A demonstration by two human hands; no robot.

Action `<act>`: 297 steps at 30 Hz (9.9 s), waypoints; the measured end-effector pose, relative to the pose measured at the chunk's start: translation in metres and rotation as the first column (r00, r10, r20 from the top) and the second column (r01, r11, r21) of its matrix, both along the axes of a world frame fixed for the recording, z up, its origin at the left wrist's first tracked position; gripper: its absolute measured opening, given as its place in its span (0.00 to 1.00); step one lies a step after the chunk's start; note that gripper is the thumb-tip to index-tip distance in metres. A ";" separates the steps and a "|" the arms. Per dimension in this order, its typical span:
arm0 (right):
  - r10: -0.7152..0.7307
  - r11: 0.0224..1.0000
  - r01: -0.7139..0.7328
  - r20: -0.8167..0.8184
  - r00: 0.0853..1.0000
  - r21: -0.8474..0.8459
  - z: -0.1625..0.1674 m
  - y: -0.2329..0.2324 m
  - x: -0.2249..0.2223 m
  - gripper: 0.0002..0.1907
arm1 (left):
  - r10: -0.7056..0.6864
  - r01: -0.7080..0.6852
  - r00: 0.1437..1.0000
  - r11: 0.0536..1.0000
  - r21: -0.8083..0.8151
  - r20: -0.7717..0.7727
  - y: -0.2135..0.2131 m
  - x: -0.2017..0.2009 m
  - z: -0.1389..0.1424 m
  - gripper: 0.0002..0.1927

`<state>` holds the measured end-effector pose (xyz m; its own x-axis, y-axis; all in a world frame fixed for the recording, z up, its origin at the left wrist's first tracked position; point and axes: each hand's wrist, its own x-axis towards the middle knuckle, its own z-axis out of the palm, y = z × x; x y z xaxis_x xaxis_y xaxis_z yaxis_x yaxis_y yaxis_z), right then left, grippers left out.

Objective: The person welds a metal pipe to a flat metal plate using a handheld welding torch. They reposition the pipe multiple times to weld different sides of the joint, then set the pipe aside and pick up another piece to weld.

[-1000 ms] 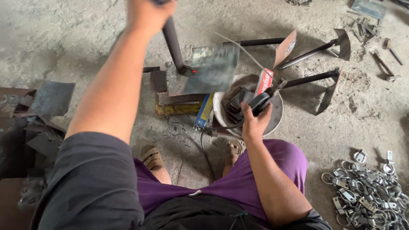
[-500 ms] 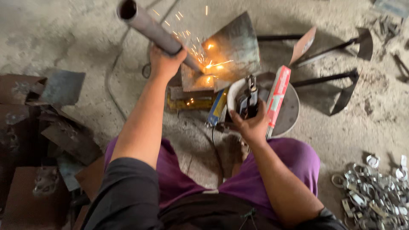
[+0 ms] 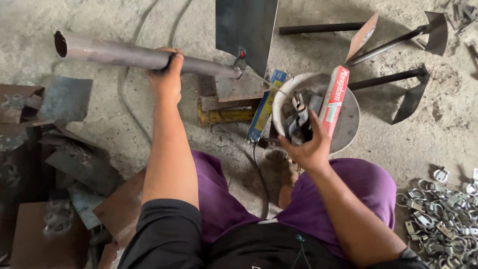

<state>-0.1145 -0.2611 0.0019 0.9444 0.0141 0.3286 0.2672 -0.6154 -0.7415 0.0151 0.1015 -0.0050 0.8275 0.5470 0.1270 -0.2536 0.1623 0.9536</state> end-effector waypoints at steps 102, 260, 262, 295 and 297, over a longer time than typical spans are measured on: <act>0.177 0.982 -0.174 0.047 0.983 -0.068 0.012 0.030 0.036 0.36 | -0.013 0.000 0.999 0.941 -0.338 -0.038 0.048 0.004 -0.014 0.11; -0.005 0.985 0.042 -0.210 0.978 0.169 0.006 0.034 0.032 0.35 | -0.126 0.127 0.992 0.942 -0.310 0.023 0.072 -0.006 -0.025 0.10; -0.009 0.986 0.045 -0.217 0.976 0.162 0.005 0.034 0.033 0.36 | -0.129 0.131 0.991 0.940 -0.316 0.028 0.072 -0.006 -0.025 0.11; 0.043 0.971 0.010 -0.215 0.976 0.240 -0.004 0.034 0.034 0.42 | -0.161 0.166 0.986 0.934 -0.317 0.040 0.077 -0.008 -0.026 0.12; 0.037 0.975 0.011 -0.216 0.976 0.221 -0.004 0.034 0.034 0.41 | -0.154 0.154 0.988 0.931 -0.331 0.026 0.077 -0.008 -0.027 0.13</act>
